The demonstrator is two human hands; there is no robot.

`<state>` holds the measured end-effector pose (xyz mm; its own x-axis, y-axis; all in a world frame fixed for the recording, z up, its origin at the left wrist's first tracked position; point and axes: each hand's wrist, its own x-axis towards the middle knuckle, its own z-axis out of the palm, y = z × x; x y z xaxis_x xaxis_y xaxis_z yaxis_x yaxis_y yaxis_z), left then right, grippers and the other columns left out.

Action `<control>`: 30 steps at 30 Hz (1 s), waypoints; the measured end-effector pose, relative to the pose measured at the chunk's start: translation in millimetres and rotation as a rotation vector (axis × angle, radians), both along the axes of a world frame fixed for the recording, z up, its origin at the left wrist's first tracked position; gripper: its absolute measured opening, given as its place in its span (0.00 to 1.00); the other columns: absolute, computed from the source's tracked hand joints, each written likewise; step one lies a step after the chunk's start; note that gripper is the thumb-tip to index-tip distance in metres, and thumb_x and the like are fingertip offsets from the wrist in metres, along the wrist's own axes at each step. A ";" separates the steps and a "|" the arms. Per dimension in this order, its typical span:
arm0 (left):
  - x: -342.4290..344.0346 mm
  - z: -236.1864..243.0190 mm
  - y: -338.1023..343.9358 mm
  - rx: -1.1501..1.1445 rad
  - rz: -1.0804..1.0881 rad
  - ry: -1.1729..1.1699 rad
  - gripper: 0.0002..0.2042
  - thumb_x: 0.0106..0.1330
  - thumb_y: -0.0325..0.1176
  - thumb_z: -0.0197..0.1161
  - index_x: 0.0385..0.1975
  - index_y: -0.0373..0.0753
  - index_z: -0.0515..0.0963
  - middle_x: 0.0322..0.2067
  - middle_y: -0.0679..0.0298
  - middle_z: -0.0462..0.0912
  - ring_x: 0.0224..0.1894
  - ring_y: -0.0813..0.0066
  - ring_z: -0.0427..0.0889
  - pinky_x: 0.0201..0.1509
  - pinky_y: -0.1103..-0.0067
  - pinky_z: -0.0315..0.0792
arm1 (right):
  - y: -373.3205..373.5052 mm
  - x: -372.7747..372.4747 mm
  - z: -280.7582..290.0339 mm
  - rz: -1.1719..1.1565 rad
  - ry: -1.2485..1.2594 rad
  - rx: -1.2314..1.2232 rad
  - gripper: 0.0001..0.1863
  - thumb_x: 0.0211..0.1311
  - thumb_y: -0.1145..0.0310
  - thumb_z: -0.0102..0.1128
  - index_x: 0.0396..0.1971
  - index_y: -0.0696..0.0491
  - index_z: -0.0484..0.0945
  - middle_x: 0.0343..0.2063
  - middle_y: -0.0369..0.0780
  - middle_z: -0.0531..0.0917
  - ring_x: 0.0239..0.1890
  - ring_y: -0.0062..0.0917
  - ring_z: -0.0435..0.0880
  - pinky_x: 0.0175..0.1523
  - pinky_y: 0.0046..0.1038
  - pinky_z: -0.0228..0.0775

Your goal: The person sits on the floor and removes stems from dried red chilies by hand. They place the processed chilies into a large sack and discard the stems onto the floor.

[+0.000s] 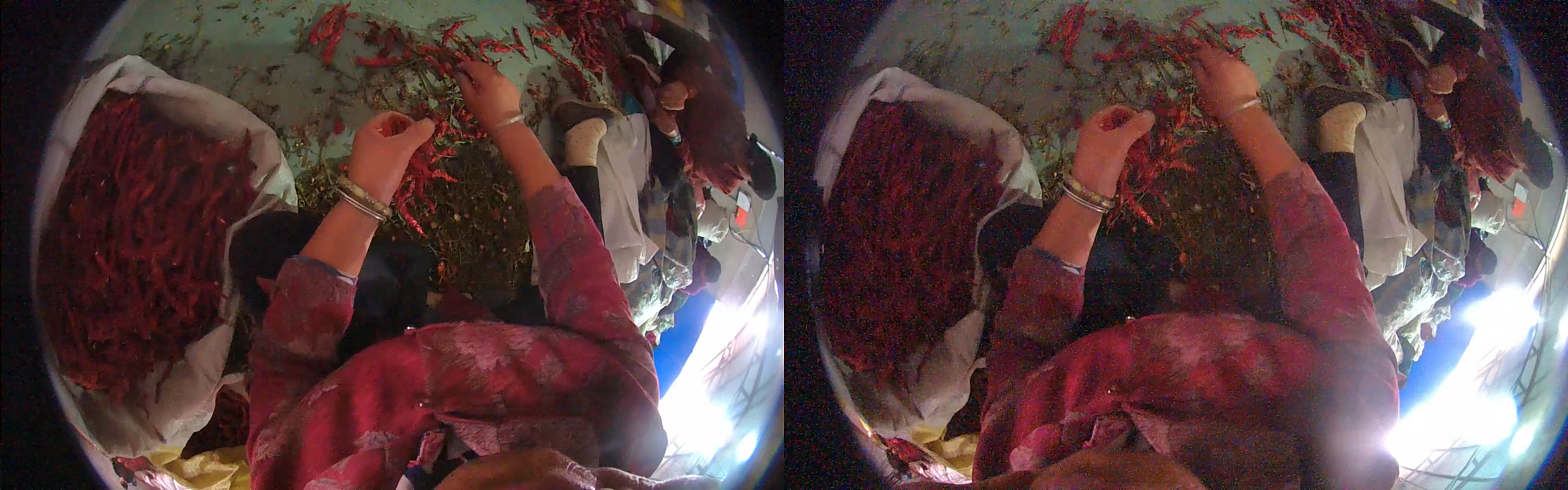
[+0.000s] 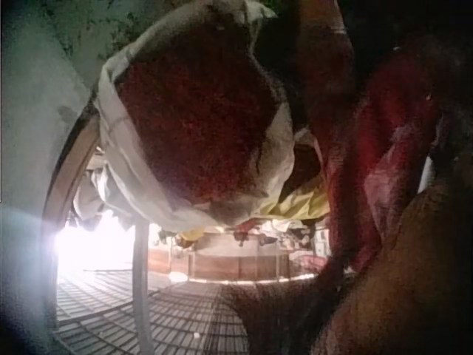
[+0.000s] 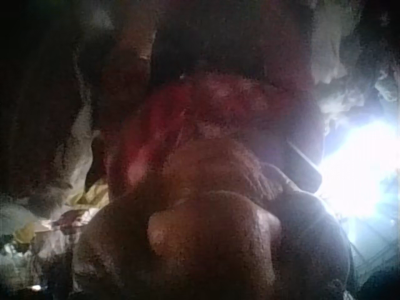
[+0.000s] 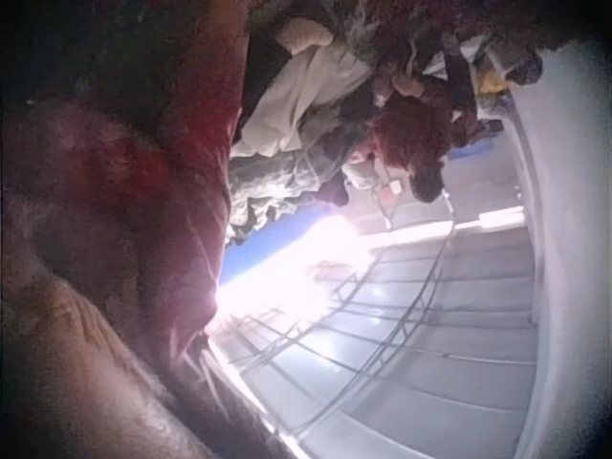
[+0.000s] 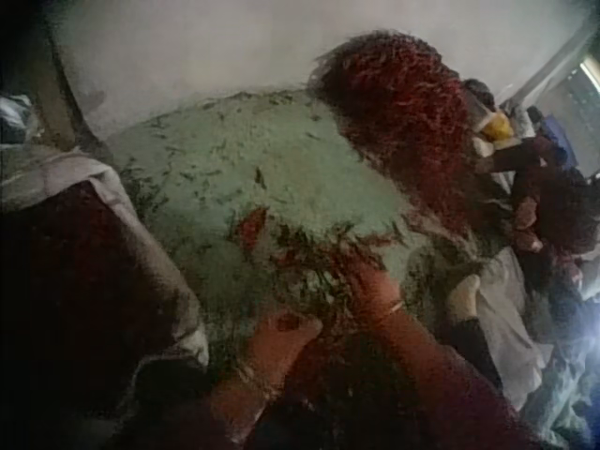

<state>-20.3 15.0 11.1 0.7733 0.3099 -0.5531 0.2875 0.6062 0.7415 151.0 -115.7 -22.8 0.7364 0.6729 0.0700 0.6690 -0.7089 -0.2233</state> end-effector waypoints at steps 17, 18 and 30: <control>1.3 6.4 -0.4 -0.151 -0.113 -0.048 0.06 0.55 0.31 0.60 0.26 0.35 0.76 0.20 0.69 0.76 0.21 0.86 0.72 0.24 0.85 0.67 | 27.5 10.8 18.5 0.008 0.461 0.285 0.11 0.52 0.67 0.58 0.36 0.55 0.77 0.26 0.39 0.80 0.26 0.21 0.77 0.34 0.22 0.69; -0.1 6.2 -0.9 -0.153 -0.126 -0.052 0.06 0.55 0.31 0.60 0.26 0.35 0.76 0.20 0.69 0.76 0.21 0.85 0.72 0.23 0.85 0.67 | 27.2 24.3 18.9 0.026 0.315 0.254 0.12 0.53 0.66 0.57 0.36 0.55 0.77 0.26 0.40 0.80 0.27 0.22 0.78 0.34 0.22 0.69; -6.2 -13.5 -8.2 -0.068 -0.235 -0.088 0.06 0.55 0.32 0.61 0.26 0.36 0.76 0.21 0.69 0.76 0.22 0.85 0.71 0.26 0.86 0.65 | 46.1 96.6 -12.4 0.093 -0.099 -0.402 0.14 0.54 0.59 0.50 0.41 0.42 0.74 0.42 0.38 0.76 0.39 0.37 0.77 0.41 0.35 0.70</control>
